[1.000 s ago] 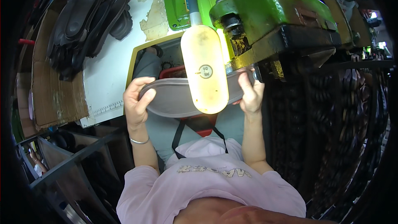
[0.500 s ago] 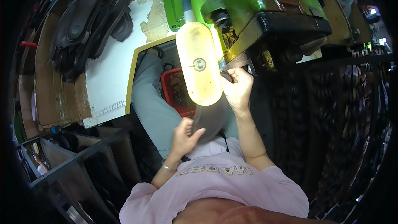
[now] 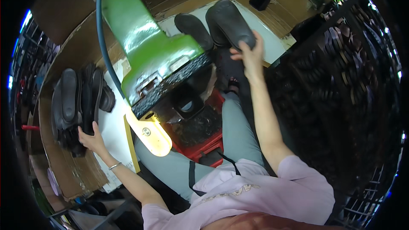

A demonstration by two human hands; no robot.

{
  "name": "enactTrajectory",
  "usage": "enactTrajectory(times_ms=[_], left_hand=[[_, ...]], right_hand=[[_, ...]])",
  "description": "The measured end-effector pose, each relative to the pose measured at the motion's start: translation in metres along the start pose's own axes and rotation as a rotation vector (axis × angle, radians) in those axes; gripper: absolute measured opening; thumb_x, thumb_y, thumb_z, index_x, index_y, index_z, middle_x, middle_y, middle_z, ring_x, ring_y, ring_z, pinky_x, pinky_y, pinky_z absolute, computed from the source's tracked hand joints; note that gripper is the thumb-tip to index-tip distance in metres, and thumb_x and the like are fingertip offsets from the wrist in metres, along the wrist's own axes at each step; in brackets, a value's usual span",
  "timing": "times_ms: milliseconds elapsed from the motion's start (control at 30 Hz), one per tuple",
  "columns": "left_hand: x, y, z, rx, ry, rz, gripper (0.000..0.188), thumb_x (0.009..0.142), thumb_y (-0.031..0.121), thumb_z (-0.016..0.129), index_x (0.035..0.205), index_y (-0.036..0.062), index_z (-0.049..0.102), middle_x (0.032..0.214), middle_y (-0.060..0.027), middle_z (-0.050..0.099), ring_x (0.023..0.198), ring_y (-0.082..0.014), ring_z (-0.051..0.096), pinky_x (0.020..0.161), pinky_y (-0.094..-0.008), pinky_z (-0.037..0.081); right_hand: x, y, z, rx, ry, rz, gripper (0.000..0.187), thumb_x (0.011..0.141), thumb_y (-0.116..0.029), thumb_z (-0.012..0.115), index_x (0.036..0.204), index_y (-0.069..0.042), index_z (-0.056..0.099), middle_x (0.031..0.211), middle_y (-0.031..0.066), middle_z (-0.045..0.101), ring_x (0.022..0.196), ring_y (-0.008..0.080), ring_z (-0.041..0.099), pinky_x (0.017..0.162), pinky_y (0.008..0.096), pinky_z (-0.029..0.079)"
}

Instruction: The person uses a green grinding machine to smooth the edges of dark-colored sandals. They pick up individual sandals from a pile, press the edges against the machine's rotating wheel, and then place the finished items onto a nearby shelf. The process is repeated for multiple units throughout the clip.

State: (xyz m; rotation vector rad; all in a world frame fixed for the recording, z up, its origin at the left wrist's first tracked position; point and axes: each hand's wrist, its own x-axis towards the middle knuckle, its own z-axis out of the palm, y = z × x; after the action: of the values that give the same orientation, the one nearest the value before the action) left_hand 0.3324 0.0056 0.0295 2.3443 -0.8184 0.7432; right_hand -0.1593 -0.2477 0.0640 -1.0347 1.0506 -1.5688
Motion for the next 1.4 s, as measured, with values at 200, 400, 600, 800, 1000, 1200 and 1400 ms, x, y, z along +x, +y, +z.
enactTrajectory(times_ms=[200, 400, 600, 800, 1000, 1200, 1400], left_hand=[[-0.004, 0.010, 0.035, 0.224, -0.096, 0.044, 0.085, 0.065, 0.015, 0.082, 0.139, 0.0199, 0.041, 0.127, -0.0192, 0.050, 0.112, -0.0345, 0.048, 0.094, -0.0433, 0.038], [0.004, -0.009, 0.010, 0.221, -0.215, 0.223, 0.072, 0.068, 0.001, 0.070, 0.134, 0.0221, 0.050, 0.119, -0.0161, 0.054, 0.098, -0.0347, 0.050, 0.084, -0.0427, 0.038], [-0.003, -0.007, 0.020, 0.121, -0.051, 0.154, 0.063, 0.068, 0.003, 0.074, 0.126, 0.0177, 0.052, 0.126, -0.0143, 0.044, 0.112, -0.0338, 0.043, 0.090, -0.0441, 0.044], [0.014, -0.028, -0.021, 0.106, -0.203, 0.074, 0.066, 0.062, 0.017, 0.083, 0.121, 0.0095, 0.053, 0.121, -0.0144, 0.045, 0.107, -0.0342, 0.044, 0.088, -0.0423, 0.045], [0.028, -0.058, -0.022, -0.190, -0.171, -0.027, 0.054, 0.070, 0.004, 0.074, 0.119, 0.0121, 0.055, 0.130, -0.0206, 0.041, 0.103, -0.0436, 0.056, 0.084, -0.0429, 0.049], [-0.025, -0.024, -0.090, -0.274, -0.008, 0.222, 0.037, 0.068, -0.006, 0.064, 0.103, 0.0069, 0.065, 0.099, -0.0105, 0.064, 0.088, -0.0315, 0.064, 0.075, -0.0380, 0.052], [-0.172, 0.074, -0.143, -0.499, -0.240, 0.477, 0.045, 0.052, 0.000, 0.058, 0.095, 0.0086, 0.071, 0.093, -0.0097, 0.067, 0.084, -0.0263, 0.066, 0.070, -0.0348, 0.055]], right_hand=[[0.053, 0.069, 0.017, -0.428, 0.041, 0.184, 0.066, 0.084, -0.022, 0.062, 0.140, -0.006, 0.030, 0.116, 0.0190, 0.054, 0.066, 0.0244, 0.065, 0.040, 0.0300, 0.053], [0.034, 0.086, 0.024, -0.375, -0.001, 0.137, 0.069, 0.089, -0.036, 0.059, 0.143, -0.008, 0.027, 0.133, 0.0178, 0.042, 0.090, 0.0287, 0.061, 0.050, 0.0321, 0.055], [-0.038, 0.171, -0.057, -0.204, -0.101, 0.230, 0.023, 0.090, -0.012, 0.054, 0.109, -0.001, 0.051, 0.090, 0.0073, 0.055, 0.065, 0.0136, 0.051, 0.055, 0.0289, 0.044], [-0.157, 0.132, -0.032, -0.310, -0.267, 0.459, 0.044, 0.090, -0.008, 0.057, 0.129, -0.001, 0.038, 0.068, 0.0043, 0.053, 0.041, 0.0078, 0.045, 0.033, 0.0224, 0.038], [-0.211, 0.153, -0.041, -0.324, -0.352, 0.667, 0.046, 0.089, -0.009, 0.060, 0.130, -0.002, 0.039, 0.071, 0.0047, 0.054, 0.045, 0.0068, 0.047, 0.035, 0.0211, 0.042], [-0.229, 0.125, -0.009, -0.330, -0.673, 0.725, 0.033, 0.090, -0.010, 0.061, 0.120, -0.001, 0.051, 0.072, 0.0043, 0.058, 0.050, 0.0060, 0.050, 0.041, 0.0198, 0.044], [-0.271, 0.032, 0.047, 0.554, -0.869, 0.891, 0.075, 0.088, -0.035, 0.064, 0.142, -0.003, 0.021, 0.122, 0.0167, 0.052, 0.105, 0.0222, 0.057, 0.090, 0.0384, 0.047]])
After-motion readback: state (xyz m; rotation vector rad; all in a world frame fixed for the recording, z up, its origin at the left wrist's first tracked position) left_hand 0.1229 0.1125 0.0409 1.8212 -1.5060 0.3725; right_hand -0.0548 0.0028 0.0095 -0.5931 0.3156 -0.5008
